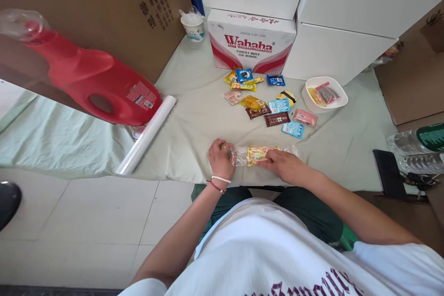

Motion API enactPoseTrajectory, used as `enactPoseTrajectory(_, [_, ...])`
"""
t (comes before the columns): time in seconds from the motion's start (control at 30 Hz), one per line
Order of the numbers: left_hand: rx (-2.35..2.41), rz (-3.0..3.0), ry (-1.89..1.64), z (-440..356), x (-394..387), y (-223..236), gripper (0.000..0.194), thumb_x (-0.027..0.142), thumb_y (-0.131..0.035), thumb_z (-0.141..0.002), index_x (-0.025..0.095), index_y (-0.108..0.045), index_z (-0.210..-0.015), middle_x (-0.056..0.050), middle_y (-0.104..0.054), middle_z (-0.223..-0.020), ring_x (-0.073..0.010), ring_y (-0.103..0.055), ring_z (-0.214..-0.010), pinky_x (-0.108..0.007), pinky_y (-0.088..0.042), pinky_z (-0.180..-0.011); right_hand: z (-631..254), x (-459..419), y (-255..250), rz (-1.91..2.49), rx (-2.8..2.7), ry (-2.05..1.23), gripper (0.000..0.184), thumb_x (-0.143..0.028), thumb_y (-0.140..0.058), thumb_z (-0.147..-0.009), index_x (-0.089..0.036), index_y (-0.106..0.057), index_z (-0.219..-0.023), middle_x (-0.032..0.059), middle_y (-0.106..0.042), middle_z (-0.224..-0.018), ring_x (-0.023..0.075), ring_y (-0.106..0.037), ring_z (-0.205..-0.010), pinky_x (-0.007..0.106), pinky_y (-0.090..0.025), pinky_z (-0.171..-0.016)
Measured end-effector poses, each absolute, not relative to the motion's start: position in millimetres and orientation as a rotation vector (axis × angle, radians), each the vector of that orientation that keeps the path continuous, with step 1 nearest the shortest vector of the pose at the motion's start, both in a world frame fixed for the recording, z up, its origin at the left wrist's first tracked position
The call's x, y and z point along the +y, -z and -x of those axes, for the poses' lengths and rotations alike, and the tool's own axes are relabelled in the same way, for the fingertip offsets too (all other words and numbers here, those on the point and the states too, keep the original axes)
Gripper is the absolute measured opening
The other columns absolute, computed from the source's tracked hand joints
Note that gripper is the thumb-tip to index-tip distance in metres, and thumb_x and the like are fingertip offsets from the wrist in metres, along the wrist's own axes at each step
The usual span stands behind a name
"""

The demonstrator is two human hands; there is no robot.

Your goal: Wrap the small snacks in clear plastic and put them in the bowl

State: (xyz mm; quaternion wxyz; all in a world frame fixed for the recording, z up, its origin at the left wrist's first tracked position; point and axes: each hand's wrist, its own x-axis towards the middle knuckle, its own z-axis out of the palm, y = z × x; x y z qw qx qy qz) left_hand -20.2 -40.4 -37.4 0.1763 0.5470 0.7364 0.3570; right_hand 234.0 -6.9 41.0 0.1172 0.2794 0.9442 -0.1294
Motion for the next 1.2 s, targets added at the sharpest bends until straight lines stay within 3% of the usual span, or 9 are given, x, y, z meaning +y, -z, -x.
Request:
enactPoseTrajectory(0.13, [1.887,-1.300,-1.096,28.3,-38.6,24.4,0.013,0.029,-0.059,-0.085,0.023,-0.069,-0.089,-0.002,-0.070,-0.086,-0.0174,-0.066,-0.082,-0.031,-0.053,-0.083,-239.2,-12.0,-26.1,-0.866,2.822,0.463,0.049,-0.015,-0.042,-0.106,-0.031,-0.055,-0.150,0.0117,-0.060,-0.117,0.0256,-0.055,-0.108,0.035,-0.042,-0.088])
enactPoseTrajectory(0.27, [1.722,-1.172,-1.144,14.2,-34.6,5.0,0.011,0.030,-0.062,-0.084,0.021,-0.068,-0.087,0.001,-0.071,-0.080,-0.0132,-0.063,-0.071,-0.025,-0.051,-0.071,-234.5,-14.3,-20.7,-0.897,2.893,0.525,0.051,-0.014,-0.048,-0.103,-0.031,-0.054,-0.152,0.0118,-0.060,-0.122,0.0262,-0.054,-0.115,0.038,-0.043,-0.097])
enactPoseTrajectory(0.5, [1.767,-1.879,-0.750,-52.2,-44.1,-8.0,0.021,0.022,-0.053,-0.095,0.018,-0.073,-0.097,-0.012,-0.072,-0.105,-0.0238,-0.068,-0.099,-0.039,-0.054,-0.092,-232.6,-18.3,-16.2,-0.985,2.997,0.682,0.032,-0.014,-0.053,-0.100,-0.020,-0.073,-0.124,0.0140,-0.064,-0.115,0.0272,-0.058,-0.112,0.042,-0.049,-0.096])
enactPoseTrajectory(0.57, [1.818,-2.115,-0.589,-64.2,-59.1,-4.1,0.031,0.029,-0.048,-0.101,0.015,-0.072,-0.115,-0.018,-0.069,-0.123,-0.0298,-0.064,-0.116,-0.045,-0.052,-0.098,-243.5,-17.2,-13.6,-0.985,3.054,0.896,0.030,-0.011,-0.054,-0.095,-0.020,-0.076,-0.114,0.0129,-0.066,-0.119,0.0263,-0.060,-0.115,0.042,-0.050,-0.100])
enactPoseTrajectory(0.67, [1.793,-2.397,-0.407,-71.0,-83.9,6.9,0.053,0.036,-0.045,-0.103,0.009,-0.053,-0.148,-0.022,-0.054,-0.153,-0.0344,-0.050,-0.141,-0.050,-0.044,-0.109,-263.0,-16.7,-6.3,-1.400,3.057,1.115,0.041,-0.005,-0.048,-0.090,-0.022,-0.074,-0.117,0.0089,-0.069,-0.119,0.0230,-0.064,-0.113,0.039,-0.052,-0.101])
enactPoseTrajectory(0.8, [1.764,-2.533,-0.283,-70.7,-100.7,21.1,0.066,0.041,-0.041,-0.105,0.006,-0.034,-0.160,-0.021,-0.034,-0.168,-0.0323,-0.033,-0.156,-0.052,-0.027,-0.124,-274.7,-22.3,7.6,-2.326,2.657,0.694,0.049,-0.012,-0.047,-0.091,-0.019,-0.064,-0.136,0.0148,-0.061,-0.134,0.0293,-0.060,-0.119,0.046,-0.051,-0.102])
enactPoseTrajectory(0.93, [1.772,-2.511,-0.215,-70.5,-99.6,25.4,0.068,0.043,-0.036,-0.105,0.009,-0.028,-0.163,-0.019,-0.027,-0.170,-0.0315,-0.030,-0.158,-0.056,-0.023,-0.125,-276.7,-29.1,14.1,-2.332,2.586,0.608,0.023,-0.029,-0.059,-0.090,-0.018,-0.072,-0.107,0.0175,-0.062,-0.134,0.0360,-0.052,-0.126,0.055,-0.043,-0.108])
enactPoseTrajectory(1.0, [1.763,-2.498,-0.201,-70.8,-98.2,25.6,0.068,0.043,-0.035,-0.106,0.010,-0.027,-0.164,-0.018,-0.026,-0.171,-0.0305,-0.029,-0.158,-0.057,-0.023,-0.125,-279.5,-28.8,8.9,-2.322,2.619,0.748,0.015,-0.029,-0.057,-0.091,-0.019,-0.068,-0.094,0.0159,-0.067,-0.124,0.0320,-0.058,-0.119,0.050,-0.045,-0.105])
enactPoseTrajectory(1.2, [1.749,-2.489,-0.205,-73.1,-97.9,25.8,0.067,0.042,-0.036,-0.105,0.013,-0.025,-0.165,-0.015,-0.025,-0.171,-0.0282,-0.023,-0.161,-0.062,-0.010,-0.130,-259.2,-12.3,-34.2,-2.288,2.489,0.949,0.013,-0.032,-0.054,-0.096,-0.023,-0.062,-0.094,0.0026,-0.070,-0.086,0.0198,-0.065,-0.079,0.031,-0.047,-0.074])
